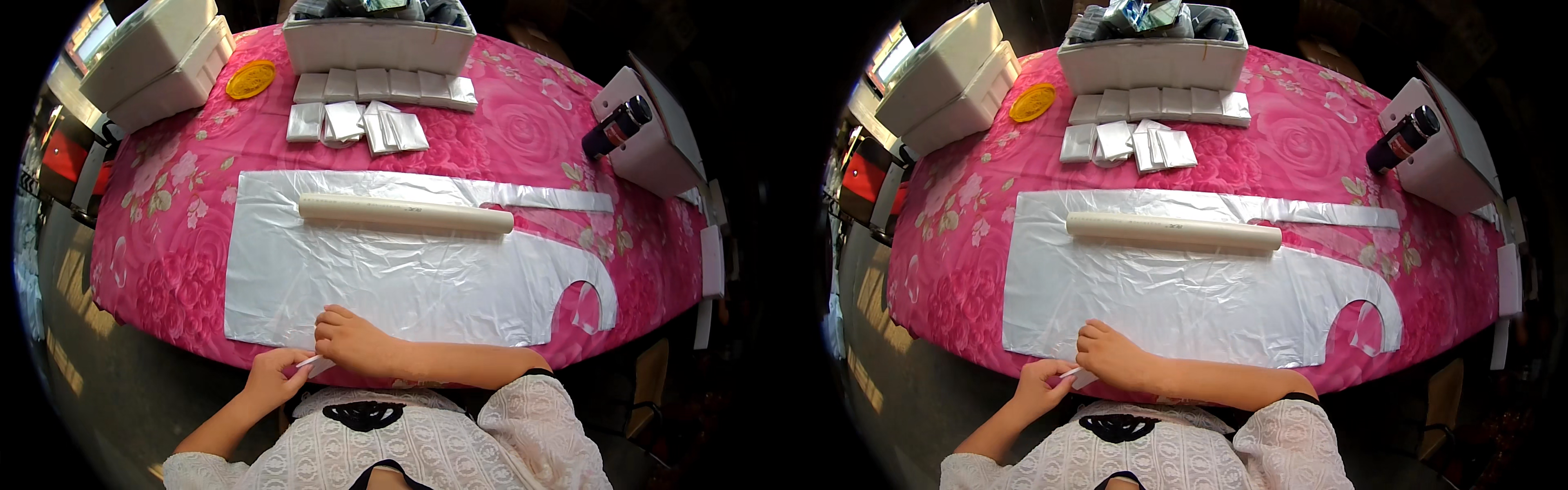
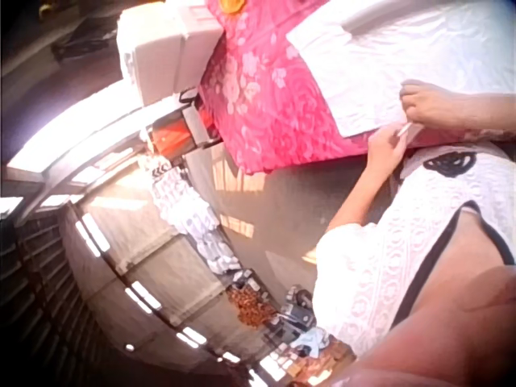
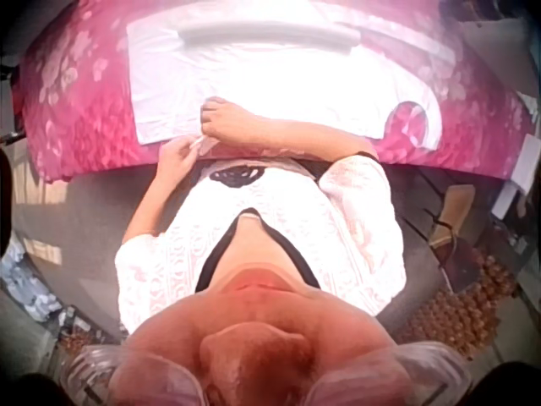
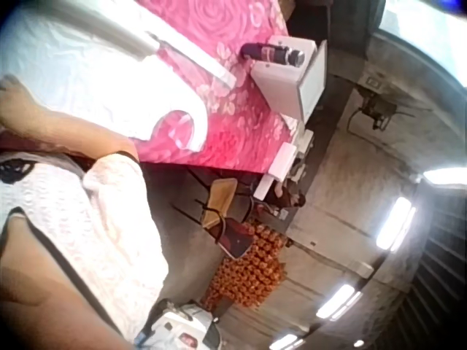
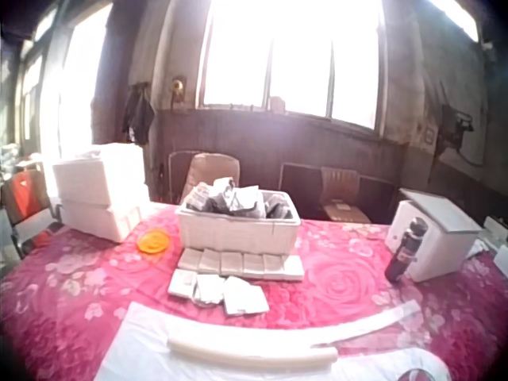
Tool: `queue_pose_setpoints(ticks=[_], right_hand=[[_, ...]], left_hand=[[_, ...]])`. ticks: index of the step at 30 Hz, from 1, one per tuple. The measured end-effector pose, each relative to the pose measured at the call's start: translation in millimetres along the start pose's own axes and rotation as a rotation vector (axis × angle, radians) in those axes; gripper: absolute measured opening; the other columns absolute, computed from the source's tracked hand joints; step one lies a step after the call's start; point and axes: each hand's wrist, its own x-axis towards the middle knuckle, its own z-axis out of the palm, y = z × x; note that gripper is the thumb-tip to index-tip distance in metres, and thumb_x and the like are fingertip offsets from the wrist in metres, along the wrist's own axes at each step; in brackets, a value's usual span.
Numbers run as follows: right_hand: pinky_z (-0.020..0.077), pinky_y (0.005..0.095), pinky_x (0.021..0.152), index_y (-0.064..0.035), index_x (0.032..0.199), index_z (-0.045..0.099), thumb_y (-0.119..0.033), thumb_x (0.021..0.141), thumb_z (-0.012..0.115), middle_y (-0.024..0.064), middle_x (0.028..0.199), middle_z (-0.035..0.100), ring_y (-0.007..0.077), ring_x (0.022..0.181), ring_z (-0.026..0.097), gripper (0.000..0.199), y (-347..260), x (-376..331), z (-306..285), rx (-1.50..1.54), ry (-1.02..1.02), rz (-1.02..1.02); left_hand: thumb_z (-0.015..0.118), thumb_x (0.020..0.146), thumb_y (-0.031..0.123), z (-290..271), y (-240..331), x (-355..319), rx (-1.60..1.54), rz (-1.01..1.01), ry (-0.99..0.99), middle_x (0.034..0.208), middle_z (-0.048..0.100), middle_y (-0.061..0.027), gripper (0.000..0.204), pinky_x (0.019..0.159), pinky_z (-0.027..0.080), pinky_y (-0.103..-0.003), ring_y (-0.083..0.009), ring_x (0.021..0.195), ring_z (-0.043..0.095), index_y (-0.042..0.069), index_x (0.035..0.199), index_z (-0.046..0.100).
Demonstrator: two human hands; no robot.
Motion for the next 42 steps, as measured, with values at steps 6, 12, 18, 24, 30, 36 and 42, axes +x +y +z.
queue_pose_setpoints(ticks=[6, 12, 18, 24, 30, 36, 42], right_hand=[[0.0442, 0.0253, 0.061, -0.0003, 0.090, 0.063, -0.013, 0.082, 0.062, 0.0044, 0.081, 0.063, 0.0104, 0.069, 0.056, 0.015, 130.0, 8.2, -115.4, 0.742, 0.687, 0.622], [0.0482, 0.0313, 0.070, 0.0019, 0.095, 0.061, -0.022, 0.069, 0.070, 0.0121, 0.086, 0.065, 0.0209, 0.079, 0.063, 0.036, 264.1, 11.6, -163.2, 0.301, 0.809, 1.027], [0.0474, 0.0378, 0.074, -0.0011, 0.094, 0.060, -0.027, 0.065, 0.071, 0.0163, 0.088, 0.064, 0.0304, 0.084, 0.062, 0.040, 244.9, 16.8, -165.2, -0.053, 0.614, 1.121], [0.0476, 0.0372, 0.071, -0.0020, 0.096, 0.059, -0.029, 0.066, 0.072, 0.0132, 0.087, 0.064, 0.0279, 0.082, 0.062, 0.043, 244.7, 20.0, -161.5, -0.078, 0.618, 1.121], [0.0483, 0.0348, 0.068, -0.0017, 0.096, 0.059, -0.032, 0.064, 0.072, 0.0104, 0.080, 0.065, 0.0246, 0.076, 0.063, 0.046, 249.1, 19.1, -159.4, -0.108, 0.636, 1.106], [0.0490, 0.0333, 0.073, 0.0003, 0.113, 0.051, -0.028, 0.062, 0.076, 0.0136, 0.097, 0.062, 0.0226, 0.086, 0.062, 0.063, 251.9, 19.5, -164.3, 0.009, 0.687, 1.008], [0.0454, 0.0297, 0.086, 0.0008, 0.130, 0.035, -0.015, 0.071, 0.075, 0.0106, 0.116, 0.051, 0.0167, 0.105, 0.052, 0.073, 200.8, 1.9, -191.9, 0.890, 0.850, 0.517]], left_hand=[[0.061, 0.080, 0.007, -36.1, 34.1, 173.3, -0.162, 0.419, 0.327, 0.113, 0.058, -0.0135, 0.032, 0.085, 0.047, -0.031, -0.0225, 0.102, 0.058, 0.000, 0.111, 0.056], [0.062, 0.079, 0.022, -15.5, 55.8, 354.1, 0.224, 0.298, 0.375, 0.122, 0.049, -0.0253, 0.057, 0.090, 0.043, -0.037, -0.0328, 0.111, 0.051, -0.006, 0.124, 0.042], [0.067, 0.071, 0.036, -2.0, 86.7, 392.2, 0.581, 0.053, 0.187, 0.112, 0.054, -0.0278, 0.073, 0.090, 0.042, -0.041, -0.0409, 0.107, 0.048, -0.013, 0.118, 0.040], [0.075, 0.061, 0.045, -4.1, 88.2, 410.5, 0.610, -0.050, 0.168, 0.111, 0.056, -0.0224, 0.086, 0.089, 0.044, -0.038, -0.0368, 0.111, 0.046, -0.009, 0.119, 0.040], [0.078, 0.058, 0.041, 2.5, 75.5, 418.7, 0.339, 0.048, 0.216, 0.114, 0.055, -0.0217, 0.084, 0.090, 0.043, -0.036, -0.0321, 0.109, 0.051, -0.006, 0.119, 0.044], [0.080, 0.061, 0.028, 18.6, 77.1, 405.1, 0.019, 0.141, 0.367, 0.122, 0.050, -0.0174, 0.078, 0.092, 0.041, -0.033, -0.0261, 0.112, 0.050, -0.001, 0.123, 0.044], [0.069, 0.074, 0.009, 20.2, 109.2, 343.1, -0.421, 0.349, 0.186, 0.108, 0.054, -0.0077, 0.056, 0.085, 0.044, -0.025, -0.0146, 0.101, 0.053, 0.002, 0.124, 0.045]])
